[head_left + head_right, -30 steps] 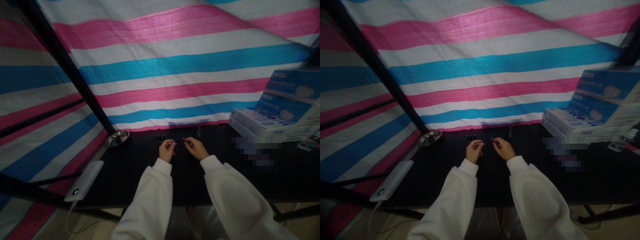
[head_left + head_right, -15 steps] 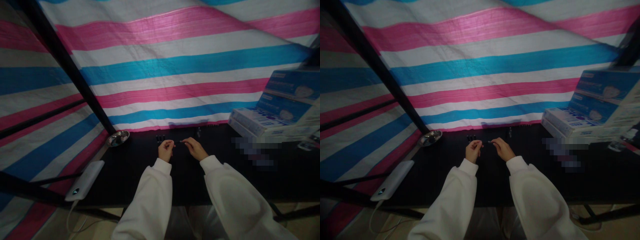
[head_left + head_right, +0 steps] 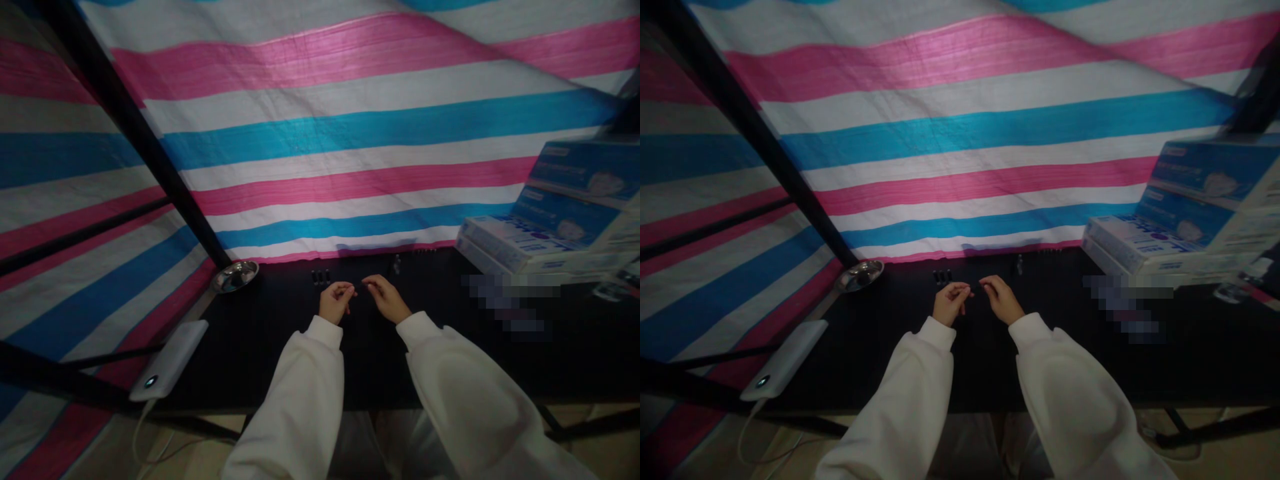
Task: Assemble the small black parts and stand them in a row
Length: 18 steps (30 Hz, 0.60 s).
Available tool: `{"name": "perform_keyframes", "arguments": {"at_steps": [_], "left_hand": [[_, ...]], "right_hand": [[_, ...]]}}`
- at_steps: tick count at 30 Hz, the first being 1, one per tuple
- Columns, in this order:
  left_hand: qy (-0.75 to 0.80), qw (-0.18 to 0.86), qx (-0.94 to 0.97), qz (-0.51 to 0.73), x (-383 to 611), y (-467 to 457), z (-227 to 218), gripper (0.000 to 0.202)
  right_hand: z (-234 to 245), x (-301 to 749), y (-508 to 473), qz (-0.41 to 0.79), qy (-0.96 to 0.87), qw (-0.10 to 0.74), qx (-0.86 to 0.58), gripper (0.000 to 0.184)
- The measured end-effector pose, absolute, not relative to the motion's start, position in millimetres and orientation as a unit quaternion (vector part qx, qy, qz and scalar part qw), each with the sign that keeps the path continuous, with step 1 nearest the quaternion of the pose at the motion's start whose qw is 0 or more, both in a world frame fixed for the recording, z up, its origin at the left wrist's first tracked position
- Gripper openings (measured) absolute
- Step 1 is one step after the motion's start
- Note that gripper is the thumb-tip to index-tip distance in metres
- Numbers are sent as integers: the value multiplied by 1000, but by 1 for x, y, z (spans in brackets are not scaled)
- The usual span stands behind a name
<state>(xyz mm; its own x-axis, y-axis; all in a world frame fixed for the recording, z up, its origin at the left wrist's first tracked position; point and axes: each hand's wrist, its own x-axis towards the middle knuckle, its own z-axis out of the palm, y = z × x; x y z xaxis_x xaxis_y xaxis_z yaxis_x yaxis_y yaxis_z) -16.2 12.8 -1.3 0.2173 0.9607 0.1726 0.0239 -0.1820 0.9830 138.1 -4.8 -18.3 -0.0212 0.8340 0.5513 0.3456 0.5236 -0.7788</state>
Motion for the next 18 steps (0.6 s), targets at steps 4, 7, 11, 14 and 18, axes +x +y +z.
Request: {"name": "perform_keyframes", "arguments": {"at_steps": [4,7,11,14,18], "left_hand": [[409,508,601,462,-15,10,1,36],[415,510,594,465,-14,9,2,37],[420,508,584,473,-14,9,0,35],[418,506,581,481,-13,10,-2,34],[417,508,573,489,-12,10,-4,34]], "right_hand": [[-25,130,0,333,-619,589,-398,30],[-29,126,2,379,-587,607,-378,37],[-34,123,2,418,-577,608,-350,47],[-36,123,2,419,-583,607,-341,52],[-38,123,2,419,-587,593,-357,57]]}}
